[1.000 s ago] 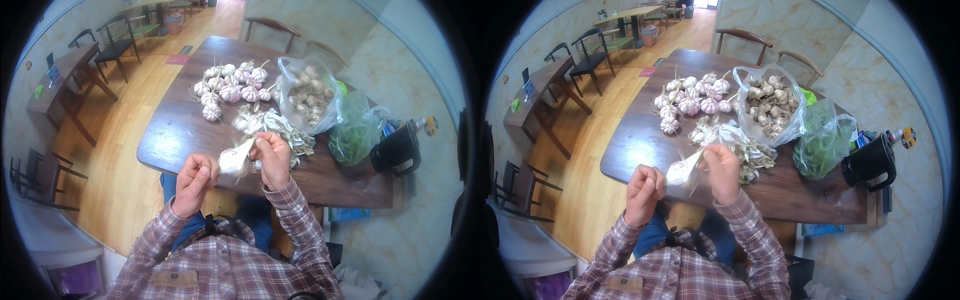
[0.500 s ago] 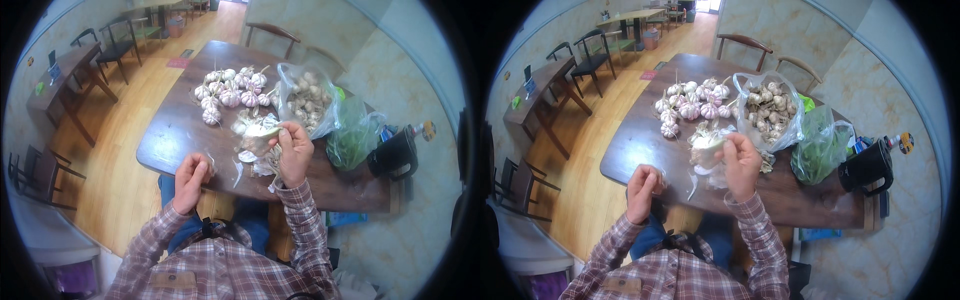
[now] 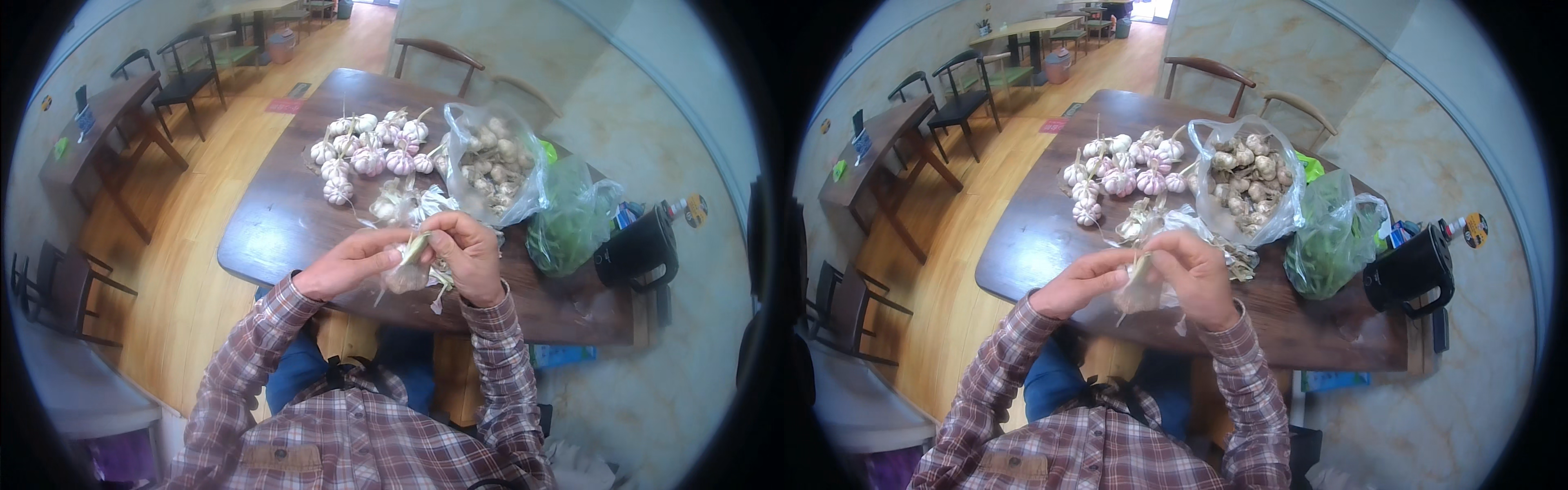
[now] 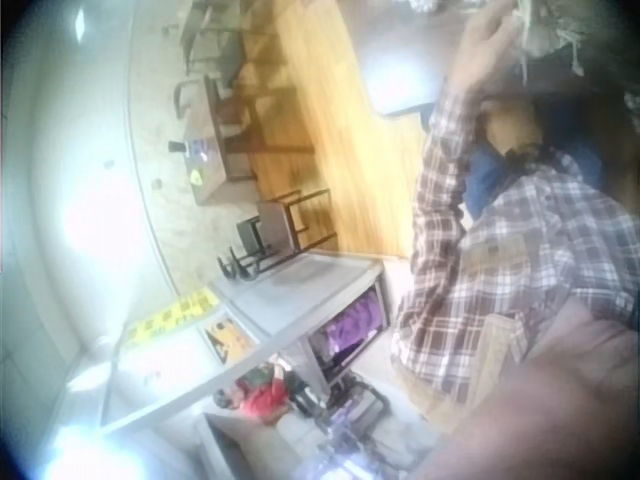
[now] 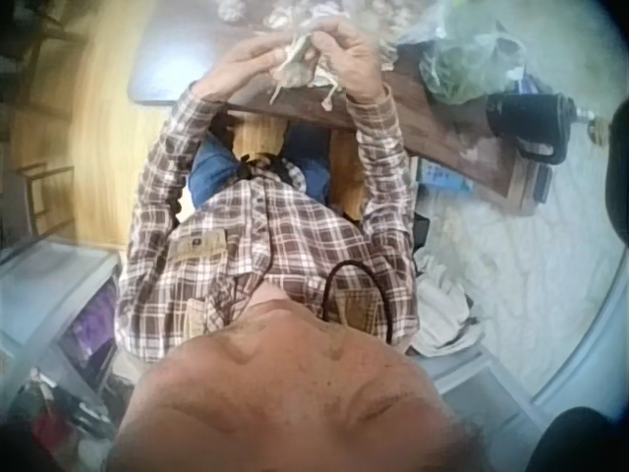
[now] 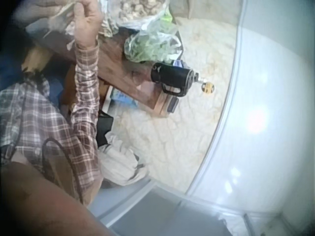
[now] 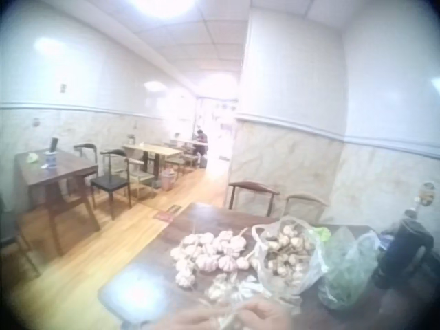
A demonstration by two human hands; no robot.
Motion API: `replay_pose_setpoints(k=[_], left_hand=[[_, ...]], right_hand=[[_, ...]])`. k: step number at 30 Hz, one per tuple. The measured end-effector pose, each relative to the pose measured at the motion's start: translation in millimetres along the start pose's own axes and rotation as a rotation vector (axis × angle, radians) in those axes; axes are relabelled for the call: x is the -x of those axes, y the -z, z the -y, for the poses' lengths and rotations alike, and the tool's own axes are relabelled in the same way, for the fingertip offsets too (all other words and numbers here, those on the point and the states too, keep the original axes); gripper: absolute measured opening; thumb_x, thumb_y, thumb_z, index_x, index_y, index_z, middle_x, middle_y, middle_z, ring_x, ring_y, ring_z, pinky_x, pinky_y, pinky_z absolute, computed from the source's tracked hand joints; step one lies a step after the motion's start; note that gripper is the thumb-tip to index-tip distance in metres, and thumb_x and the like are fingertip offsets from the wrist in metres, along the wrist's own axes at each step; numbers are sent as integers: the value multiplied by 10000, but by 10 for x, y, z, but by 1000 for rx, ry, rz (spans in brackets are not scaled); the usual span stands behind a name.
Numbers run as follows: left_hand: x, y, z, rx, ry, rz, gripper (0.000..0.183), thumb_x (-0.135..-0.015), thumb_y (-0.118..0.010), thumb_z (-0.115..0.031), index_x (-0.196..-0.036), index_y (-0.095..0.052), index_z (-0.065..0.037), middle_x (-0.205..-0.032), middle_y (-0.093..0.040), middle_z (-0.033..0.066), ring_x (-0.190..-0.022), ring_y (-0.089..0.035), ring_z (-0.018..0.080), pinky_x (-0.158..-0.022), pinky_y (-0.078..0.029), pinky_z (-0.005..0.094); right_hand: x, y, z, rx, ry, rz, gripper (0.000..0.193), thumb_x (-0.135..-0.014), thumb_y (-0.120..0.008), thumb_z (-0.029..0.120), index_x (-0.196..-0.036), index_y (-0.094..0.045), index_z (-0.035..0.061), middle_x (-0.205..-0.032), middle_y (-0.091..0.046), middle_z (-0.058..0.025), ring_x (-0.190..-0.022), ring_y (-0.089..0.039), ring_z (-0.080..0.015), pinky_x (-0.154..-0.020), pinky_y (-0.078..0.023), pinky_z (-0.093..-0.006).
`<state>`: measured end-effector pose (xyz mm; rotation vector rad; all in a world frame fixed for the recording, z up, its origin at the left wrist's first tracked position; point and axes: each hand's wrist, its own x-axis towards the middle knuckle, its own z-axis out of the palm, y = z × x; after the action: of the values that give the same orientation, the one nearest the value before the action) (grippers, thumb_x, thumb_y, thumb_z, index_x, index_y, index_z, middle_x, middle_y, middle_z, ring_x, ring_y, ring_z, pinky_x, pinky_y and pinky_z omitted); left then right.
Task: The person sits at a table and peels garlic cloves by hand, removing the outer skins and placing the peeled cloves on the table. The person handles multiple garlic bulbs and separates individual cloves throughout the clip.
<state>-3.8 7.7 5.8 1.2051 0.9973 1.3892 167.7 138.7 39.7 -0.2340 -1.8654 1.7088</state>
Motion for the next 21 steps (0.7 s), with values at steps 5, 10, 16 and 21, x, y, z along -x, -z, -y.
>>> replay_pose_setpoints(k=[5, 10, 16, 21], left_hand=[[172, -139, 116, 135, -9, -206, 388, -977, -605, -122, -1336, -535, 8, -1267, -584, 65, -1110, -550, 107, -951, -449, 270], [275, -217, 214, -24, -72, -375, 290, -943, -633, -85, -1221, -583, -20, -1130, -555, 29, -1010, -535, 91, -843, -444, 234], [304, -269, 301, -10, -65, -449, 208, -915, -633, -65, -1118, -610, -29, -1067, -522, 42, -920, -508, 95, -766, -428, 233], [314, -401, 184, -570, -200, -590, 218, -875, -662, -87, -1078, -621, -17, -1052, -530, 92, -882, -531, 173, -749, -443, 272]], right_hand=[[98, -269, -183, 303, 81, -135, 170, -882, -697, 29, -1030, -636, -26, -910, -622, -21, -739, -581, -72, -651, -481, -207], [167, -347, -91, 582, 123, -64, 112, -829, -730, 41, -897, -660, -15, -852, -599, -47, -691, -548, -106, -628, -456, -246], [190, -285, -174, 522, 206, -31, 70, -848, -676, 14, -888, -646, -35, -863, -608, -63, -724, -574, -122, -633, -471, -268], [243, -418, -164, 598, 65, -190, 76, -835, -645, 28, -900, -643, -12, -860, -622, -156, -767, -623, -317, -693, -490, -374]])
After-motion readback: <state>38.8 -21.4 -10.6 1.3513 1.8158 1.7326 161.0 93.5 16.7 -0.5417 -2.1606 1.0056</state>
